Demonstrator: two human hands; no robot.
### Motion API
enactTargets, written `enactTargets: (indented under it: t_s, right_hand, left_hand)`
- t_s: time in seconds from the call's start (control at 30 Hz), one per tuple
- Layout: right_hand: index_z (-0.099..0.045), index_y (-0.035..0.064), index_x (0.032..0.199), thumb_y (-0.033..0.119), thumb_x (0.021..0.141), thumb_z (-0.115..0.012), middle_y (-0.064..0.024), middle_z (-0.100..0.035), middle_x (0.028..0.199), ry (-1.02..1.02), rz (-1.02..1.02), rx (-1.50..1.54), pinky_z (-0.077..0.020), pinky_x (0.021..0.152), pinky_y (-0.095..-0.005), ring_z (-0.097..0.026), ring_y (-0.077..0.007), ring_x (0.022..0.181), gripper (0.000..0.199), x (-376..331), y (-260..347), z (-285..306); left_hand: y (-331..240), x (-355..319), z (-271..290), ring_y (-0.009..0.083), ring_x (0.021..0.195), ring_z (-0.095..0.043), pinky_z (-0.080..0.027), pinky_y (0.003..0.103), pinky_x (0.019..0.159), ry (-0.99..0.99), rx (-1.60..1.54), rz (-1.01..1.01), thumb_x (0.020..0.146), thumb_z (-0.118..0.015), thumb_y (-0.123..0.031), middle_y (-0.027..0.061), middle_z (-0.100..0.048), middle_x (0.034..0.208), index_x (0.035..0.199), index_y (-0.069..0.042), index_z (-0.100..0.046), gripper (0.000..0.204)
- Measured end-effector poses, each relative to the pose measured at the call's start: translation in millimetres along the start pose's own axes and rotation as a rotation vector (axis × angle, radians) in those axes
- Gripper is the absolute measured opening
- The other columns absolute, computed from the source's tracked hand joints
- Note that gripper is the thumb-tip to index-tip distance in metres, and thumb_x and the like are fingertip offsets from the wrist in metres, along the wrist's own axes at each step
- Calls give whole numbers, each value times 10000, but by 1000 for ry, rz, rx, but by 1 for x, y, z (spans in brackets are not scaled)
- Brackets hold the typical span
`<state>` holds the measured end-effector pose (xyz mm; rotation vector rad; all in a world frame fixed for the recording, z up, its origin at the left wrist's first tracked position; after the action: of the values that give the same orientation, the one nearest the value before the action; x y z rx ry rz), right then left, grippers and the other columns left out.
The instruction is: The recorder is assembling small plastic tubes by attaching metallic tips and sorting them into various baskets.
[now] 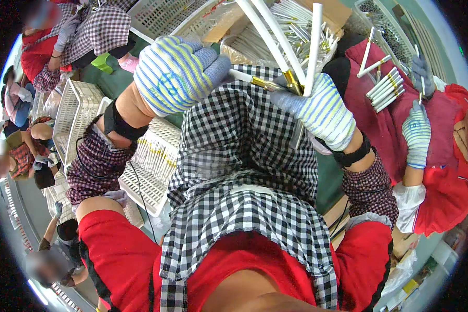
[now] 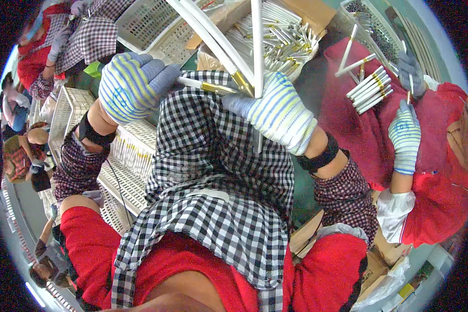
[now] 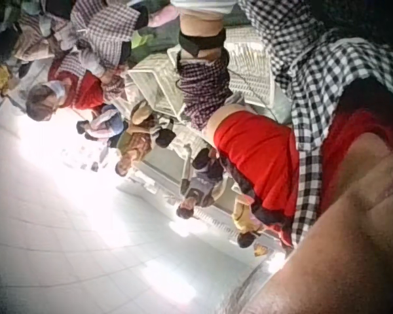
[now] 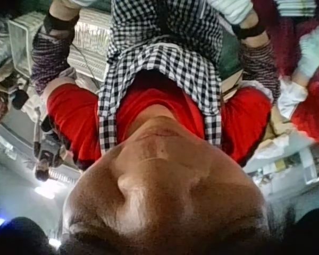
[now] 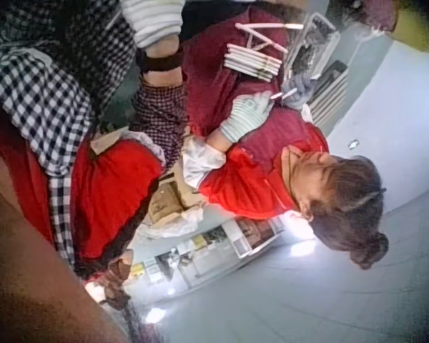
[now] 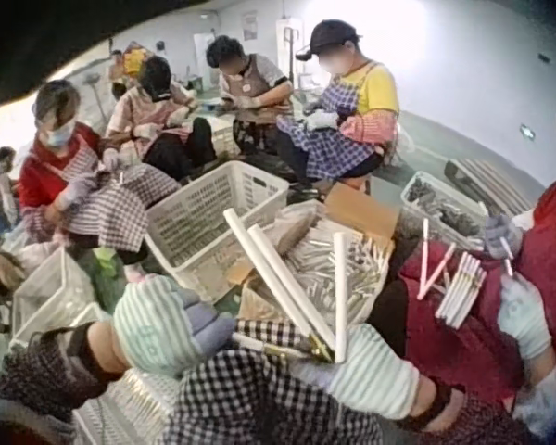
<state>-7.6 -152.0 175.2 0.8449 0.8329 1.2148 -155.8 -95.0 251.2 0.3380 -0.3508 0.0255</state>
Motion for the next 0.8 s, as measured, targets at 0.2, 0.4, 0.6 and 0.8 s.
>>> enactTargets:
  t_s: [0.2, 0.4, 0.6, 0.8]
  right_hand:
    - [-607, 3, 1054, 186, 762, -713, -5, -608, 828, 194, -168, 281, -435, 602, -219, -526, -60, 675, 360, -7, -5, -19]
    - [-578, 21, 1059, 191, 784, -699, 0, -598, 838, 325, -68, 400, -454, 631, -239, -546, -89, 731, 345, 2, 10, -37]
    - [-580, 26, 1086, 100, 814, -650, -26, -618, 946, 425, -79, 612, -470, 749, -272, -572, -129, 858, 291, -36, -13, -99]
    - [-639, 27, 1034, 124, 814, -677, -18, -651, 901, 576, -234, 607, -479, 743, -259, -585, -121, 830, 244, -82, -39, -142]
  left_hand:
    - [-5, -2, 0, 198, 578, -577, -435, 338, 491, -55, -9, -133, 624, -664, -266, 23, -574, 645, 802, -88, -634, 254]
    - [11, 12, 22, 199, 546, -534, -417, 327, 488, 38, -47, -201, 640, -622, -266, 2, -527, 619, 862, -100, -605, 277]
    - [24, -8, 22, 288, 993, -535, -407, 426, 888, -231, -104, 173, 648, -694, -452, 95, -567, 1033, 1054, -120, -590, 534]
    - [13, -24, -60, 199, 1050, -522, -407, 334, 928, -256, -1351, 685, 913, -529, -297, 91, -586, 1087, 1146, -37, -561, 351]
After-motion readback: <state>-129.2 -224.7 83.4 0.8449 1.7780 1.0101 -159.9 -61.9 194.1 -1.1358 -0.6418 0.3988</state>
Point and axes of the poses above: each hand's wrist, its own x-axis towards the middle knuckle, its own z-axis out of the back of the hand, y = z × x, the point moved 8 cm from there along x, towards the middle knuckle
